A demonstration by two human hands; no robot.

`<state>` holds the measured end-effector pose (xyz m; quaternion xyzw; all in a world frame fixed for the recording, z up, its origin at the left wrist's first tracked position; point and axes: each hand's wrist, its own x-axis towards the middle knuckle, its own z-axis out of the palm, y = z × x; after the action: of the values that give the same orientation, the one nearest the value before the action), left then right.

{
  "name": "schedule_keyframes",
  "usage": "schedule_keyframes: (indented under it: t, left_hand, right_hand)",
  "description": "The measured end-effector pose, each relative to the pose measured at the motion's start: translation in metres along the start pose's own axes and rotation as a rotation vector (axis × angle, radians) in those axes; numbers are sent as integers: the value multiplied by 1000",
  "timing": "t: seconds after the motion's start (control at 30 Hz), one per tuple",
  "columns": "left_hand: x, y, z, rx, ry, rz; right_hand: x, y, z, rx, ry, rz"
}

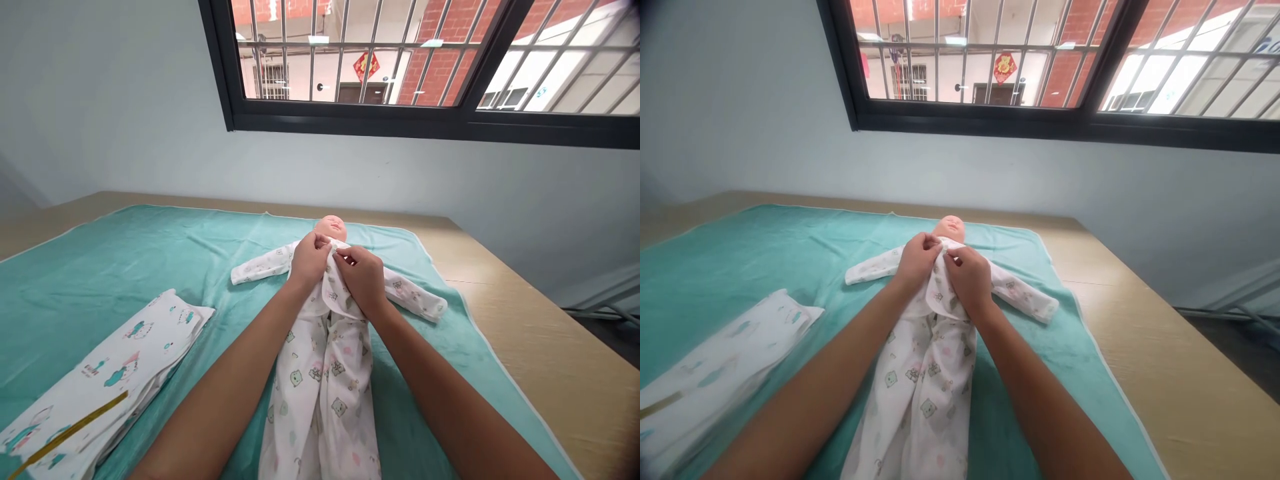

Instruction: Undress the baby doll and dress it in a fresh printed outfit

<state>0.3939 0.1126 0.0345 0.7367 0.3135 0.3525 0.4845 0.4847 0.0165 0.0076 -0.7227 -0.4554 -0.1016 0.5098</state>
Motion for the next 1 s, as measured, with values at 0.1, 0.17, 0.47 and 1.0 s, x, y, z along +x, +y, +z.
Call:
schedule_keyframes:
  t: [0.1, 0.17, 0.47, 1.0]
  left_hand:
    - [1, -4, 1, -1, 7, 30]
    - [2, -6, 0, -12, -17, 79]
    - [1, -2, -3, 54, -125, 178]
    - [30, -7, -4, 539, -63, 130]
  right_hand:
    - [0, -2, -2, 13, -20, 46]
    - [2, -3, -3, 124, -56, 152]
    - [20, 3, -11, 547, -222, 601]
    - [40, 11, -3, 27, -236, 432]
